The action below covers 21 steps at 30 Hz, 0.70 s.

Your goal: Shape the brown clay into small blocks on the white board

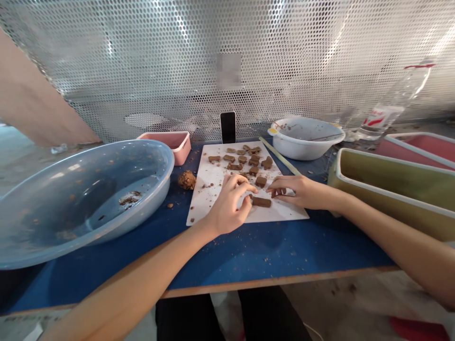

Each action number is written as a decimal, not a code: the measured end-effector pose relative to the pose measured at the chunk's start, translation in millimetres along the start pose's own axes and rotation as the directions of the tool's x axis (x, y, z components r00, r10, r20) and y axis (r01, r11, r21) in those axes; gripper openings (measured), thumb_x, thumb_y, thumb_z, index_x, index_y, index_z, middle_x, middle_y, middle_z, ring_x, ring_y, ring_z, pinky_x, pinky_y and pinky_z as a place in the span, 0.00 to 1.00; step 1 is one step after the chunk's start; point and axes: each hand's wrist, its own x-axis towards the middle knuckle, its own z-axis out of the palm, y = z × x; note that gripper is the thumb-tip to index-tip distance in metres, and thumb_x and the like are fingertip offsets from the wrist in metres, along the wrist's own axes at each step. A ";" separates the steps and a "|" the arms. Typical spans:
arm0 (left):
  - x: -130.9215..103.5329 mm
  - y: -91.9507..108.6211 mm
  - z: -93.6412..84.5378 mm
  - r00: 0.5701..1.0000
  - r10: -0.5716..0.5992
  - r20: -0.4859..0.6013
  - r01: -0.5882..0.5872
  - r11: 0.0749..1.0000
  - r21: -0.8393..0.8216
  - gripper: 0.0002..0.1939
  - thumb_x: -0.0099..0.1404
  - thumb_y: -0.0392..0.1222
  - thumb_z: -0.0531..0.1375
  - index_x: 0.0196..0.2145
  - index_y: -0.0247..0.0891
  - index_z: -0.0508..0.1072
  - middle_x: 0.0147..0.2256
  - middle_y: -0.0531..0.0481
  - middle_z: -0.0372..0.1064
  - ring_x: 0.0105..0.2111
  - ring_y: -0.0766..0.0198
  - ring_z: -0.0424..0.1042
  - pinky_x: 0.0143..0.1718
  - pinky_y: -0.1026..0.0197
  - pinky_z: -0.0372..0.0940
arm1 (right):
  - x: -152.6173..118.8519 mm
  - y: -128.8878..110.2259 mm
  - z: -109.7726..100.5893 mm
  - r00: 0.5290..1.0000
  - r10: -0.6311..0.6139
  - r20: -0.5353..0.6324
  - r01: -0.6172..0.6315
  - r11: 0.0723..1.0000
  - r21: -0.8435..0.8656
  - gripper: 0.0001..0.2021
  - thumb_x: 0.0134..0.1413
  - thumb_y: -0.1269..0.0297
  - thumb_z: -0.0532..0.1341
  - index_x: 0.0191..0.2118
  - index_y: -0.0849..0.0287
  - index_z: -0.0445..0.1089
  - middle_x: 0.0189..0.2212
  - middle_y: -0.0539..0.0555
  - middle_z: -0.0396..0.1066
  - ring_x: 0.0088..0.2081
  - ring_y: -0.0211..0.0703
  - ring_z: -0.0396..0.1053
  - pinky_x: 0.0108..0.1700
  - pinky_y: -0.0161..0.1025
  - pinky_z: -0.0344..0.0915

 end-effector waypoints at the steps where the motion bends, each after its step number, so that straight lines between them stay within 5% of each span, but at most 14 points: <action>1: 0.0 0.2 0.0 1.000 -0.005 0.004 0.005 1.000 -0.001 0.11 0.76 0.34 0.55 0.48 0.42 0.76 0.48 0.43 0.67 0.52 0.49 0.68 0.58 0.42 0.68 | -0.2 1.5 -0.3 1.000 0.011 0.003 -0.011 1.000 0.006 0.12 0.75 0.58 0.64 0.55 0.53 0.81 0.44 0.56 0.83 0.44 0.46 0.83 0.49 0.40 0.76; 13: -0.5 -0.5 0.3 0.999 -0.022 0.026 0.021 0.999 0.029 0.11 0.77 0.34 0.54 0.48 0.42 0.76 0.49 0.42 0.68 0.53 0.47 0.68 0.58 0.41 0.67 | -1.8 7.0 7.4 0.998 -0.010 0.064 0.012 0.999 -0.031 0.14 0.80 0.56 0.58 0.53 0.53 0.80 0.43 0.55 0.80 0.44 0.46 0.81 0.49 0.41 0.75; 21: -0.1 -0.7 1.8 1.000 -0.001 0.016 0.001 1.000 0.009 0.11 0.76 0.33 0.54 0.48 0.41 0.76 0.48 0.42 0.68 0.53 0.48 0.67 0.57 0.43 0.68 | -1.1 4.6 13.0 0.978 -0.183 0.099 0.199 0.961 -0.191 0.17 0.83 0.64 0.51 0.49 0.55 0.79 0.46 0.57 0.80 0.47 0.48 0.78 0.51 0.44 0.75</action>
